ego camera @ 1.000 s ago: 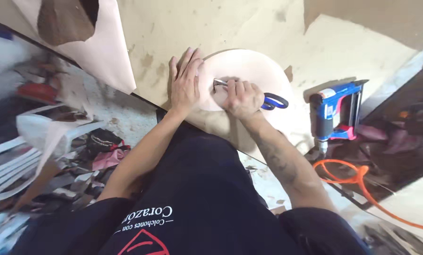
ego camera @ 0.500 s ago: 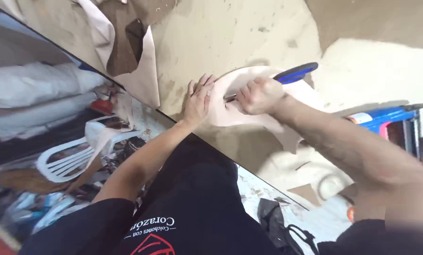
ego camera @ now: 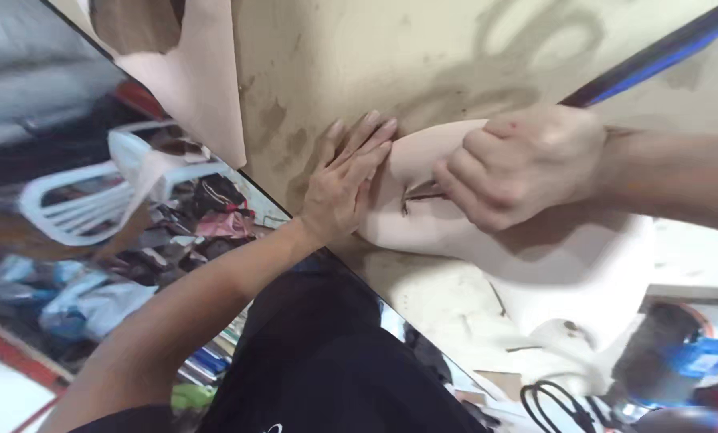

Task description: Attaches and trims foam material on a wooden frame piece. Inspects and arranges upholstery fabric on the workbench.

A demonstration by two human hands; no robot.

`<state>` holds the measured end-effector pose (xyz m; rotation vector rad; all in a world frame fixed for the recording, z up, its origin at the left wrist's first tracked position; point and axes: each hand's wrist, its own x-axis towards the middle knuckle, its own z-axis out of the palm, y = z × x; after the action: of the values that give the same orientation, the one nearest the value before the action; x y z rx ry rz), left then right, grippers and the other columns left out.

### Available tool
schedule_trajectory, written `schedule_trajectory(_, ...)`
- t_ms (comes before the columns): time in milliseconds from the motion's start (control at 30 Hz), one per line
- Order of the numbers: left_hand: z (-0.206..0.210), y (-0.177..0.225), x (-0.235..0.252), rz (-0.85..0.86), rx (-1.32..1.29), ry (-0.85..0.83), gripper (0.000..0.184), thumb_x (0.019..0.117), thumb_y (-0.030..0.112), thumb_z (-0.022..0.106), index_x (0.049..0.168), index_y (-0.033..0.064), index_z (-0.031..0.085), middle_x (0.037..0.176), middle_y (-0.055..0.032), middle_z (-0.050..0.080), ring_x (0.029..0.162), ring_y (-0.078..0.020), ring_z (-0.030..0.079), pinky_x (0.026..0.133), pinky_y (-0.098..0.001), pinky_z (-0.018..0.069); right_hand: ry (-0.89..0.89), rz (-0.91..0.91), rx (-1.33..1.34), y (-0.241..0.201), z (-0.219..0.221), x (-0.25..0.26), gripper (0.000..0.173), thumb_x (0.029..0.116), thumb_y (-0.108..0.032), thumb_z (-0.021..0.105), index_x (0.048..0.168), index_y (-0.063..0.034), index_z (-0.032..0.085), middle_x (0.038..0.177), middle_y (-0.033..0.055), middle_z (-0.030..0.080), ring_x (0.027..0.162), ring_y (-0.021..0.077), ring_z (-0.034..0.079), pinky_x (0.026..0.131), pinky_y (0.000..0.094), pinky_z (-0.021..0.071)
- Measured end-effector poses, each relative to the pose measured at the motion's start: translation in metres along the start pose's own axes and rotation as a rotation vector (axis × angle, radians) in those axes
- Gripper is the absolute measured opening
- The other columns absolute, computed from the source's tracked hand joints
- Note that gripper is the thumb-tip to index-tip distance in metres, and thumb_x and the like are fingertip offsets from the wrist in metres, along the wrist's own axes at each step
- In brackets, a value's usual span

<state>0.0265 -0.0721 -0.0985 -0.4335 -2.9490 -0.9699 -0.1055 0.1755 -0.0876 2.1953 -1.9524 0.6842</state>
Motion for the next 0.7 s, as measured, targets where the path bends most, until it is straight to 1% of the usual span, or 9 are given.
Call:
schedule_trajectory(67,0.002,-0.001,-0.003,-0.010,-0.033,0.009,0.041,0.1058,0.010,0.034,0.131,0.0007,0.066,0.148,-0.0127,0.058,0.147,-0.0286,0.045,0.127,-0.0540,0.0221,-0.060,-0.139,0.231,0.001,0.005,0.007,0.031,0.1032,-0.007,0.034,0.091,0.0059,0.059,0.072,0.0177,0.058,0.057,0.0336,0.059,0.047,0.0461,0.0453)
schedule_trajectory(167,0.000,0.000,-0.007,-0.049,-0.113,-0.002,0.035,0.1060,0.011,0.043,0.127,0.0036,0.070,0.146,-0.0105,0.060,0.147,-0.0274,0.045,0.127,-0.0532,0.0220,0.021,-0.254,0.450,-0.037,0.036,0.029,0.032,0.0989,-0.007,0.040,0.075,-0.0003,0.061,0.063,0.0081,0.054,0.054,0.0235,0.055,0.048,0.0393,0.0404)
schedule_trajectory(333,-0.004,-0.001,-0.010,-0.073,-0.186,-0.002,0.037,0.1049,0.012,0.046,0.132,0.0082,0.070,0.146,-0.0062,0.061,0.146,-0.0250,0.045,0.126,-0.0516,0.0248,-0.088,-0.349,0.380,-0.039,0.012,0.034,0.028,0.1000,0.006,0.034,0.096,0.0069,0.062,0.075,0.0146,0.060,0.059,0.0272,0.057,0.051,0.0412,0.0448)
schedule_trajectory(467,0.003,-0.009,-0.005,-0.024,-0.149,0.024,0.042,0.1068,0.020,0.040,0.137,0.0079,0.065,0.152,-0.0053,0.056,0.150,-0.0250,0.040,0.127,-0.0518,0.0214,-0.187,0.033,0.360,-0.030,-0.037,0.007,0.017,0.1026,-0.006,0.047,0.104,0.0020,0.062,0.076,0.0139,0.060,0.061,0.0290,0.056,0.054,0.0431,0.0451)
schedule_trajectory(533,0.004,-0.008,-0.008,-0.021,-0.132,0.020,0.043,0.1089,0.022,0.037,0.139,0.0081,0.063,0.153,-0.0047,0.054,0.151,-0.0249,0.039,0.128,-0.0525,0.0192,-0.180,0.321,0.186,-0.030,-0.051,-0.014,0.029,0.1027,-0.020,0.051,0.117,0.0024,0.064,0.080,0.0186,0.064,0.064,0.0347,0.061,0.055,0.0479,0.0475)
schedule_trajectory(600,0.004,-0.009,-0.006,-0.014,-0.115,0.022,0.043,0.1085,0.021,0.036,0.140,0.0082,0.063,0.154,-0.0045,0.053,0.151,-0.0244,0.038,0.129,-0.0523,0.0176,-0.175,0.648,-0.042,-0.023,-0.053,-0.028,0.039,0.1036,-0.025,0.052,0.135,-0.0052,0.062,0.101,0.0251,0.067,0.086,0.0431,0.066,0.071,0.0555,0.0513)
schedule_trajectory(633,0.004,-0.006,-0.007,-0.024,-0.109,0.018,0.043,0.1085,0.020,0.036,0.140,0.0080,0.063,0.154,-0.0046,0.053,0.151,-0.0240,0.038,0.129,-0.0521,0.0172,-0.198,0.819,-0.108,-0.022,-0.055,-0.028,0.042,0.1055,-0.027,0.051,0.144,-0.0105,0.058,0.122,0.0263,0.064,0.108,0.0454,0.063,0.089,0.0591,0.0503)
schedule_trajectory(667,0.003,-0.005,-0.006,-0.029,-0.102,0.021,0.042,0.1085,0.019,0.037,0.139,0.0073,0.063,0.154,-0.0049,0.054,0.151,-0.0240,0.038,0.129,-0.0518,0.0179,-0.191,0.947,-0.123,-0.023,-0.057,-0.021,0.046,0.1059,-0.030,0.052,0.148,-0.0116,0.054,0.140,0.0267,0.056,0.128,0.0467,0.054,0.105,0.0613,0.0433)
schedule_trajectory(700,0.003,-0.003,-0.004,-0.033,-0.095,0.021,0.041,0.1082,0.018,0.037,0.139,0.0066,0.063,0.153,-0.0051,0.054,0.151,-0.0237,0.038,0.129,-0.0515,0.0180,-0.126,1.021,-0.120,-0.028,-0.059,-0.013,0.046,0.1043,-0.032,0.056,0.145,-0.0091,0.056,0.144,0.0263,0.054,0.133,0.0450,0.050,0.110,0.0599,0.0394)
